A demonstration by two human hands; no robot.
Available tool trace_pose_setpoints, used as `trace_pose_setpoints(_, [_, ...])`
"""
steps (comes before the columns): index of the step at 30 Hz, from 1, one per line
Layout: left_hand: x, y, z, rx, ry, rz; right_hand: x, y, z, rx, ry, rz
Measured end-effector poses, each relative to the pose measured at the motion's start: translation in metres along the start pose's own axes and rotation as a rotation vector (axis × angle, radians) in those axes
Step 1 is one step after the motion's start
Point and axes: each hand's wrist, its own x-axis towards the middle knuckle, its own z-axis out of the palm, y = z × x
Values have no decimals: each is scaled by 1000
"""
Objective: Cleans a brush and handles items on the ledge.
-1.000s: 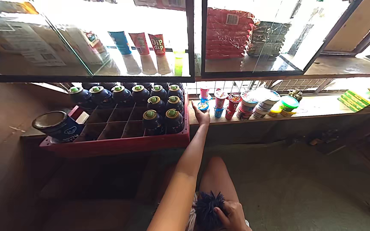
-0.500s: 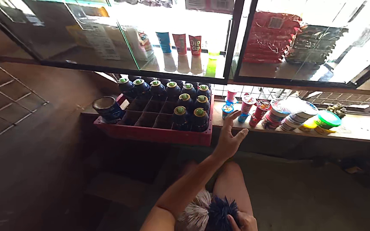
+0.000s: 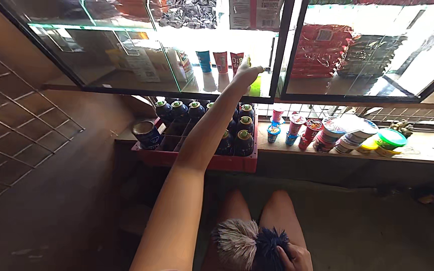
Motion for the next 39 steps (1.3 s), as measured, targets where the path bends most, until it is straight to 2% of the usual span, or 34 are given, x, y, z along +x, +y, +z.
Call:
trace_pose_setpoints(4, [42,-2,26,95,126,-146,-3,4,2,-12,3,19])
trace_pose_setpoints(10, [72,-15,31,12,173,-82,-5,11,10,-33,93,-26])
trace_pose_setpoints(13, [66,-14,25,113,149,-85,-4,10,11,-32,78,-13])
trace_pose_setpoints(15, [54,-14,21,79,173,-47,-4,12,13,-32,95,-20])
trace_pose_setpoints(19, [-6,-9,6,-57,215,232,-6,16,12,60,126,27])
trace_pose_setpoints(21, [-47,-9,-3,-107,249,426,-5,18,7,251,125,128])
trace_pose_setpoints(23, [-99,-13,-11,-141,267,536,-3,18,-3,581,177,230])
trace_pose_setpoints(26, [-198,-40,-15,-81,197,551,-1,23,-24,966,318,322])
trace_pose_setpoints(29, [-271,-92,-9,4,40,485,17,0,-68,1014,467,249])
trace_pose_setpoints(30, [-285,-107,-3,-5,2,434,23,-13,-82,995,510,189])
trace_pose_setpoints(32, [-309,-125,9,-4,-21,284,30,-37,-106,897,459,0])
trace_pose_setpoints(35, [-344,-132,26,-32,-34,113,46,-56,-122,441,349,-175])
trace_pose_setpoints(36, [-352,-133,30,-15,-63,96,53,-55,-123,235,364,-146])
trace_pose_setpoints(38, [-350,-145,37,2,-105,256,63,-48,-126,-104,402,19])
trace_pose_setpoints(39, [-350,-149,40,-10,-121,305,66,-44,-131,-191,424,106])
